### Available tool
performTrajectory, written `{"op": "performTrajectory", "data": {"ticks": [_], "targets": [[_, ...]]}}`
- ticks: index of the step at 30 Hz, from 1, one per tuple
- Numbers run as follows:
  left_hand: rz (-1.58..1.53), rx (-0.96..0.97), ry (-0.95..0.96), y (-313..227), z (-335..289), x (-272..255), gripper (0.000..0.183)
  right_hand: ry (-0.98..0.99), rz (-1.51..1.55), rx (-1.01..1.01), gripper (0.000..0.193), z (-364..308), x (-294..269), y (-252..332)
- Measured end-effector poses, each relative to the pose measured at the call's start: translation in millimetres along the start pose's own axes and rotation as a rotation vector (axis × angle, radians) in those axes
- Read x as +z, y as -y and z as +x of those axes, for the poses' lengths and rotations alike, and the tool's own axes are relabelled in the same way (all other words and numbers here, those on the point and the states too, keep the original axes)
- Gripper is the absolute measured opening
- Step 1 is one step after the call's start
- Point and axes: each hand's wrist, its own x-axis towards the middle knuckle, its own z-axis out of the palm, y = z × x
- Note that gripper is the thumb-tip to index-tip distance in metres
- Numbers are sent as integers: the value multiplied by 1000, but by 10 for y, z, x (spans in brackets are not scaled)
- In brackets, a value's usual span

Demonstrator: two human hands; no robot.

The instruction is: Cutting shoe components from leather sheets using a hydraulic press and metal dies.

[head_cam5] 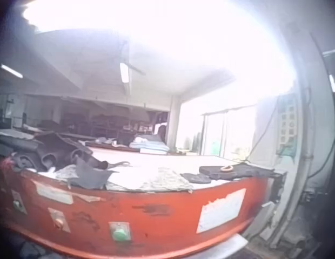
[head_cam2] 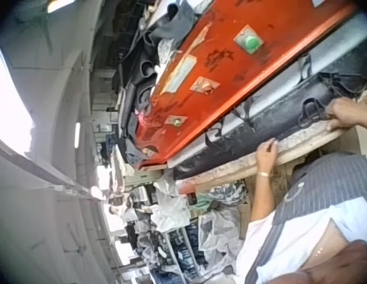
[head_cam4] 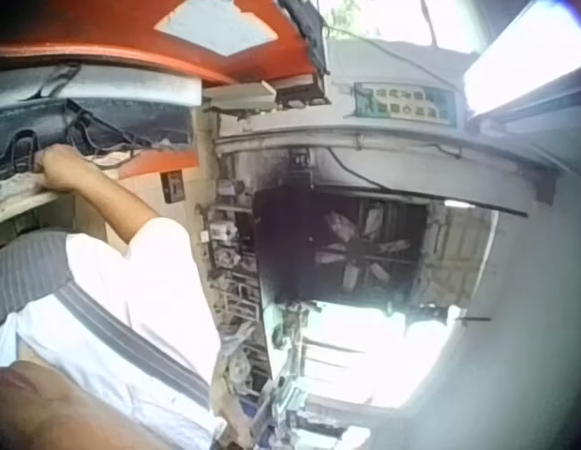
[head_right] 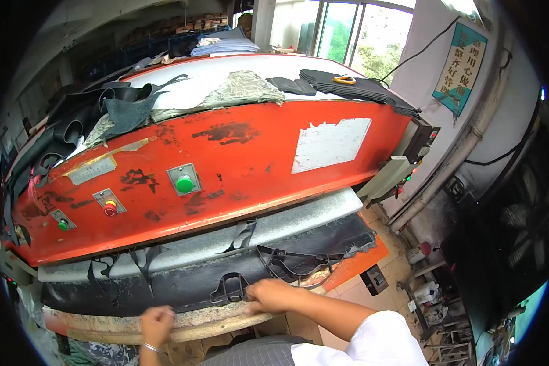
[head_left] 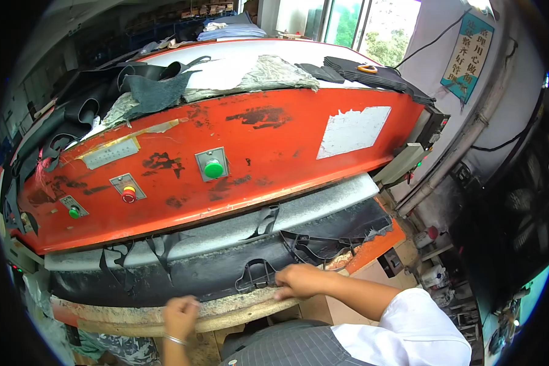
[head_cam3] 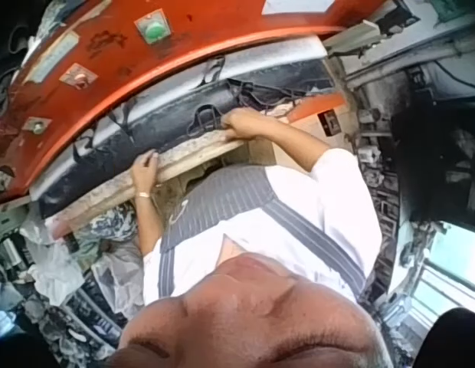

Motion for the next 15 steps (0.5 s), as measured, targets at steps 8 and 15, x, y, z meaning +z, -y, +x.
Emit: {"op": "performTrajectory", "data": {"ticks": [8, 15], "targets": [[237, 337, -40, -415, -483, 831, 17, -448, -319, -28, 45, -323, 790, -191], [186, 374, -57, -209, -553, 1056, 17, -309, -328, -26, 44, -415, 953, -374]]}}
